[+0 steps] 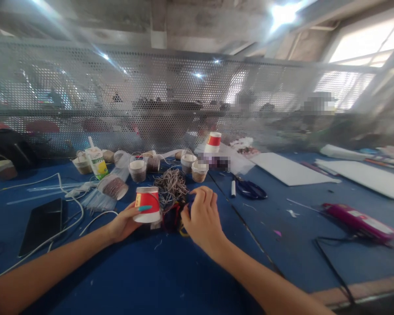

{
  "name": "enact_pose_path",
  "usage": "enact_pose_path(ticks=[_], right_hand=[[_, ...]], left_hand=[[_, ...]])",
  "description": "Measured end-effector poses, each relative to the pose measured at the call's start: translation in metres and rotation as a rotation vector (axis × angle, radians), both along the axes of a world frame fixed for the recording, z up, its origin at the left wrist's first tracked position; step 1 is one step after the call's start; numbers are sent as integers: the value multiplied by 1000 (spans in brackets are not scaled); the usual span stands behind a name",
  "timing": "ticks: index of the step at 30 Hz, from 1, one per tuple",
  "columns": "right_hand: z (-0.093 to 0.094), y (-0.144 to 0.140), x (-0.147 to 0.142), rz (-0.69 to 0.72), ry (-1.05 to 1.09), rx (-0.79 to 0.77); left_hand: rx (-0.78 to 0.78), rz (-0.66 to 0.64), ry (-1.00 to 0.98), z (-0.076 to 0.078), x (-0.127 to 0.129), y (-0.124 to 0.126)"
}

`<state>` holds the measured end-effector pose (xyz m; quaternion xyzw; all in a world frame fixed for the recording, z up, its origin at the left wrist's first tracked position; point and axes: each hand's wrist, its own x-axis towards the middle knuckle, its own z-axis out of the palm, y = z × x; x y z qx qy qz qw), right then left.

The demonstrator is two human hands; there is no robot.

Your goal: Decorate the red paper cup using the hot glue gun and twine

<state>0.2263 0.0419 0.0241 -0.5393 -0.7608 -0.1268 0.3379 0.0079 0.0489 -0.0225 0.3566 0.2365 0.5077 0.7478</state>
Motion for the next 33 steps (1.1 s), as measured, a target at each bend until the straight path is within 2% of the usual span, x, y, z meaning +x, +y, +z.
enact_pose_path(ticks=[3,5,7,11,16,20,26,30,31,33], right_hand=[[9,1,-2,-309,-240,-224],[14,0,-1,-378,-342,-400],[16,-1,0,-392,-405,-483],[16,1,4,-363,-441,-516],[21,13,12,-229,-291,-655],[24,21,21,-194,-198,-775],[15,25,28,-250,-229,-603],[23,18,23,-375,-189,-471],[26,16,21,-365,-161,-410],[30,11,18,-242,-68,-254]], left_hand=[[-39,30,2,2,0,0],[-42,55,6,3,1,0],[-19,61,3,4,2,0],[12,43,24,8,3,-1],[53,33,84,11,3,-1],[99,26,127,9,2,0],[89,34,114,8,2,1],[61,38,91,6,1,1],[55,43,79,6,1,1],[39,55,54,5,0,1]])
